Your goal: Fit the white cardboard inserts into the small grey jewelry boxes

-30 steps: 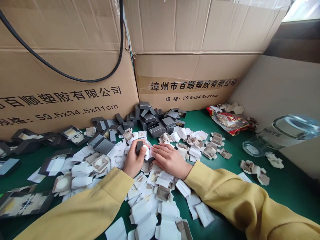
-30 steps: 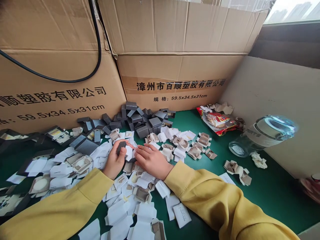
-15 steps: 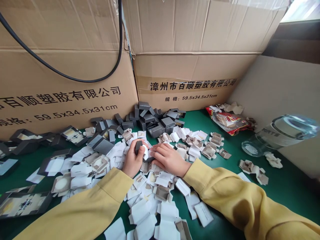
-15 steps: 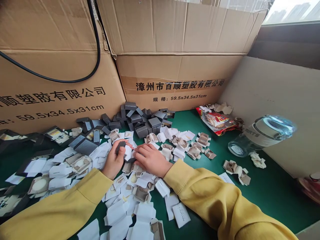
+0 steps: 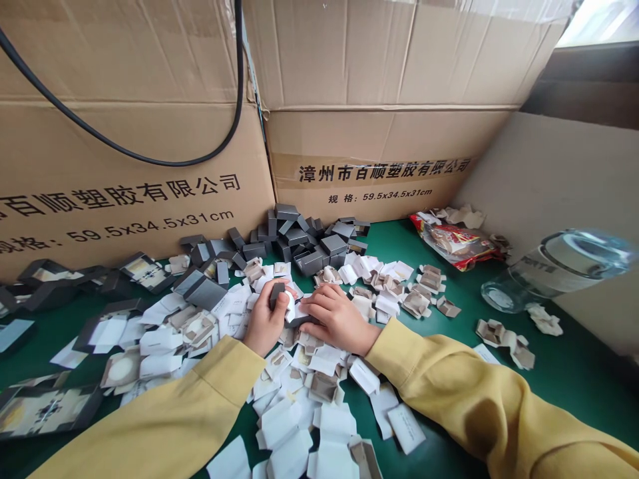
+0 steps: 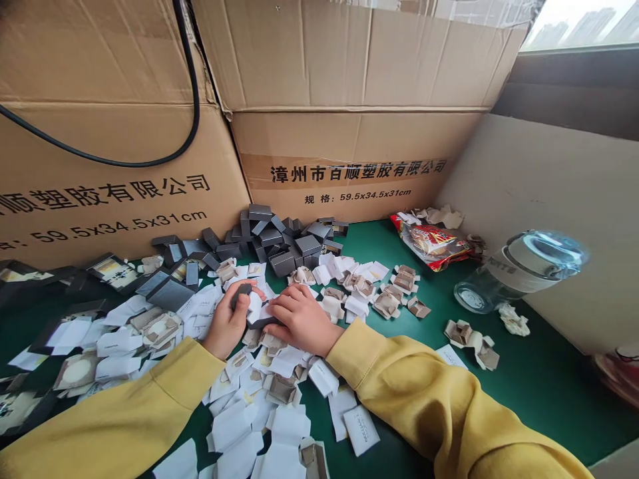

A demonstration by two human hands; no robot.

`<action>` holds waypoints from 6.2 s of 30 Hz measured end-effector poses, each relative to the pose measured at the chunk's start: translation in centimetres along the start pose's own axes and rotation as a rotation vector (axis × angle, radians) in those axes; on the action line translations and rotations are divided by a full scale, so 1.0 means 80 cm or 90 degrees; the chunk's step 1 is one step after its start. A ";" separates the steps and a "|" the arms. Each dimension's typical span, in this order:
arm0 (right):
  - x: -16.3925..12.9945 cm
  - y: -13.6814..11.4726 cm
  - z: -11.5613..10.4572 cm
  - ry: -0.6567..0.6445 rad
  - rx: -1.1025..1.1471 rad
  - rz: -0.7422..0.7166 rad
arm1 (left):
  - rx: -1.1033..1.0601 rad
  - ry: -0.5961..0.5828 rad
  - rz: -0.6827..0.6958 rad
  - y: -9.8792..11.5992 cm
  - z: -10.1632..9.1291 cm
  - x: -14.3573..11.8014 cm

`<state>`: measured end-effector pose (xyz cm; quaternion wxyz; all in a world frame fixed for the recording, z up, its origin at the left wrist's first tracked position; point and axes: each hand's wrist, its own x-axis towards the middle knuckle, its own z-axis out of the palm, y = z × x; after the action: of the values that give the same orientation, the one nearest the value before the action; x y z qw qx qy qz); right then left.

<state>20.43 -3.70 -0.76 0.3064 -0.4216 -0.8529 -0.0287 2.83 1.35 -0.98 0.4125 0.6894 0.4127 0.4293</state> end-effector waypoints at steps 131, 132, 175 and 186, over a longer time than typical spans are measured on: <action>0.004 -0.002 0.000 0.069 0.305 0.186 | -0.176 -0.090 -0.032 -0.002 0.005 -0.002; 0.005 -0.002 -0.001 0.063 0.309 0.187 | -0.154 -0.088 -0.027 -0.002 0.005 -0.002; 0.017 0.002 -0.012 -0.055 0.202 -0.033 | -0.020 -0.124 0.011 -0.004 0.002 0.000; 0.014 0.005 -0.006 0.001 0.246 0.013 | -0.010 -0.111 0.004 -0.008 0.003 0.001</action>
<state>20.43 -2.81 0.21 0.3823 -0.3636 -0.8381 0.1385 2.97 1.56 -1.63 0.4511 0.7221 0.3695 0.3722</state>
